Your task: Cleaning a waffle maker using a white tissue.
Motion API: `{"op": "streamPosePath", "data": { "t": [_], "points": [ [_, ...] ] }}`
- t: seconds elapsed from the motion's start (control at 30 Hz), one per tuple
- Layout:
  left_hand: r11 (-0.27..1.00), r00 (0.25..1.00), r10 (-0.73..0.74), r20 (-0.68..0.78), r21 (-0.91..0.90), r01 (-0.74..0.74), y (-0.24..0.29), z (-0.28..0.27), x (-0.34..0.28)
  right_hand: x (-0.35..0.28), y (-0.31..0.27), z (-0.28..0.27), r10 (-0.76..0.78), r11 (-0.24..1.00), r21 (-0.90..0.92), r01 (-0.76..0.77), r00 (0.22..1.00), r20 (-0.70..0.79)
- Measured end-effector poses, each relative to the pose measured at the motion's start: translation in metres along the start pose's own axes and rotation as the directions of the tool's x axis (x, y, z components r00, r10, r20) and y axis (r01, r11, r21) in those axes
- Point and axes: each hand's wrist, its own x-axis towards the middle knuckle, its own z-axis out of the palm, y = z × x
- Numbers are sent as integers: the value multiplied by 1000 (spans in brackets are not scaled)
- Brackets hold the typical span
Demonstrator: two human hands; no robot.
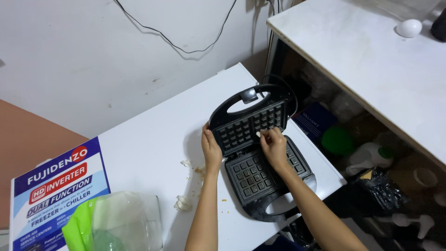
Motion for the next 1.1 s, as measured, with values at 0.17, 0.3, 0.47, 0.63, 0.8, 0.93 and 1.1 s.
{"op": "streamPosePath", "data": {
  "t": [0.17,0.3,0.47,0.63,0.8,0.93,1.1],
  "points": [
    [1000,1000,-25,-2,-3,25,0,-1,-1,-4,-6,3,103,995,13,-103,994,-43],
    [999,999,-40,9,16,40,5,-1,-1,-8,-15,5,134,984,127,-123,988,-82],
    [998,998,-56,24,9,56,4,-1,0,-11,-4,10,81,992,102,-71,992,-97],
    [1000,999,-29,23,-3,29,-2,-2,1,-10,-8,10,47,990,139,-28,990,-131],
    [1000,999,-22,23,-11,22,-1,-1,1,-11,-4,6,37,993,116,-25,994,-104],
    [999,999,-37,11,-7,37,-2,-2,1,-12,-8,7,24,996,93,-13,993,-117],
    [999,999,-45,31,-20,45,1,0,-1,-9,-11,-5,53,993,111,-42,993,-104]
  ]
}}
